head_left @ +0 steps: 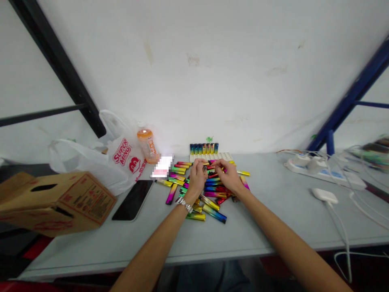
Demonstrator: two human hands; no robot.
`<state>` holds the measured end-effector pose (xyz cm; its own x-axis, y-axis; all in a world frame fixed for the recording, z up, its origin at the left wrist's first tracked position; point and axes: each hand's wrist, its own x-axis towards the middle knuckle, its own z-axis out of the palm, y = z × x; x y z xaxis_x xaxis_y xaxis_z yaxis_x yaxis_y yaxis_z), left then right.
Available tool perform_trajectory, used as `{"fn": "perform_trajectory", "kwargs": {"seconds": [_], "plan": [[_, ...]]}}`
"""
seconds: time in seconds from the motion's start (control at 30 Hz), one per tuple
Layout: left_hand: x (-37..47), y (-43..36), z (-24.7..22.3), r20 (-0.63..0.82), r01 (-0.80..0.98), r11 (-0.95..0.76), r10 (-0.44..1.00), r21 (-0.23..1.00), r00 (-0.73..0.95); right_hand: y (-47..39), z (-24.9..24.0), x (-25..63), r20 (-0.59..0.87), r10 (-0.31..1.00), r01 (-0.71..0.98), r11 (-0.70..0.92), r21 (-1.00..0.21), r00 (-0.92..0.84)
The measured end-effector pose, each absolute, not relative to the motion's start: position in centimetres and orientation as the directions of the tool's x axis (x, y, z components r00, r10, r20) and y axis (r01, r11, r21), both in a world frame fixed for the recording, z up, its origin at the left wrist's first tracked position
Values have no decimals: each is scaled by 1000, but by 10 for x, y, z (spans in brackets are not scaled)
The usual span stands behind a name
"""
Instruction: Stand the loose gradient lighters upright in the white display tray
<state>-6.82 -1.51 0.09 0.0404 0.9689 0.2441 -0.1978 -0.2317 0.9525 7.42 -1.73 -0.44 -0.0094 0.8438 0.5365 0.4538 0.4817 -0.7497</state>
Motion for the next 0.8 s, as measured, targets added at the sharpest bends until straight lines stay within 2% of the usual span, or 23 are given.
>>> {"fn": "perform_trajectory", "kwargs": {"seconds": [0.1, 0.37, 0.57, 0.8], "plan": [[-66, -14, -4, 276, -196, -258, 958, 946, 73, -17, -6, 74, 534, 845, 453, 482, -750, -15], [-71, -24, 9, 189, -225, -160, 976, 961, 112, -18, -4, 75, 533, 846, 436, 484, -759, -12], [-70, -21, 6, 200, -225, -175, 975, 959, 95, -18, -6, 75, 527, 850, 418, 489, -765, -30], [-70, -23, 1, 165, -299, -108, 972, 948, 170, -29, 4, 67, 544, 834, 316, 542, -778, -90]]}}
